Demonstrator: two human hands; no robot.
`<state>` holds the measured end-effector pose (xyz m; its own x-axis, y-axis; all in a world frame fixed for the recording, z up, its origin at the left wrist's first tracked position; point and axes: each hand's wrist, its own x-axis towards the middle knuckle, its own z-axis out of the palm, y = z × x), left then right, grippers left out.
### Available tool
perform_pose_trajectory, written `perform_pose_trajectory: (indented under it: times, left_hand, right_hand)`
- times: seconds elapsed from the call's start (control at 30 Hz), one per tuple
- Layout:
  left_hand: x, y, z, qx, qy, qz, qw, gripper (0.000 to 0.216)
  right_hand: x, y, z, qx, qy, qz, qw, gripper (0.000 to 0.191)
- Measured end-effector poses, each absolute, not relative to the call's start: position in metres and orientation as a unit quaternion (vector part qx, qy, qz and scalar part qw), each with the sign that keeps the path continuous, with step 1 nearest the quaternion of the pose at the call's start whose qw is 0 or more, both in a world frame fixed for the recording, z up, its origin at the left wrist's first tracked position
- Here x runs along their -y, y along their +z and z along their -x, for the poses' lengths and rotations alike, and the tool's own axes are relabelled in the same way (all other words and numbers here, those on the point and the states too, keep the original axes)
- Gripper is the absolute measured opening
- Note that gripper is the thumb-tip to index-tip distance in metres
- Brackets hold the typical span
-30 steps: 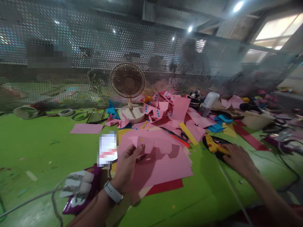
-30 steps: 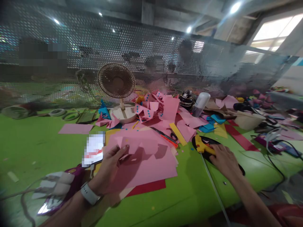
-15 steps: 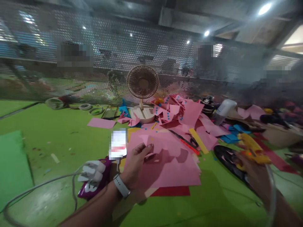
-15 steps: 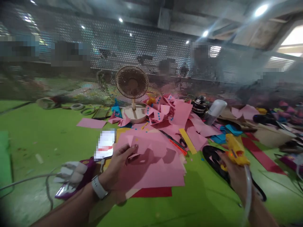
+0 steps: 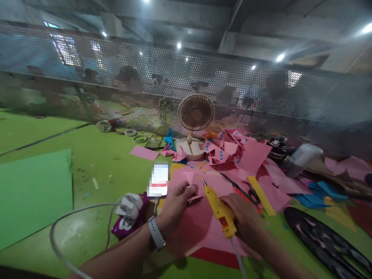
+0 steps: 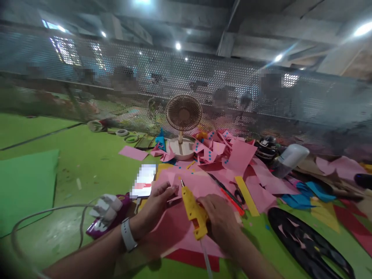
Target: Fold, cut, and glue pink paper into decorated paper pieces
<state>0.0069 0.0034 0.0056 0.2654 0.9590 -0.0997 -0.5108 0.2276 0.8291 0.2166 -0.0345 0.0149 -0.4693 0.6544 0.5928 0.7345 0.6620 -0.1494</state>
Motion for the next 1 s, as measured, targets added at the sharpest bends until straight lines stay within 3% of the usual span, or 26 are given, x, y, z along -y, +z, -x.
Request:
perform_pose_trajectory:
  times: [0.17, 0.43, 1.0]
  left_hand:
    - [-0.004, 0.008, -0.008, -0.338, 0.511, -0.335, 0.716, 0.025]
    - [-0.003, 0.009, -0.009, -0.334, 0.515, -0.33, 0.717, 0.019]
    - [-0.004, 0.002, -0.01, -0.313, 0.512, -0.334, 0.727, 0.019]
  right_hand:
    - [0.032, 0.003, -0.215, 0.859, -0.07, 0.413, 0.293, 0.011]
    - [0.028, -0.016, -0.222, 0.868, -0.089, 0.414, 0.259, 0.027]
    - [0.031, -0.012, -0.22, 0.865, -0.099, 0.421, 0.254, 0.03]
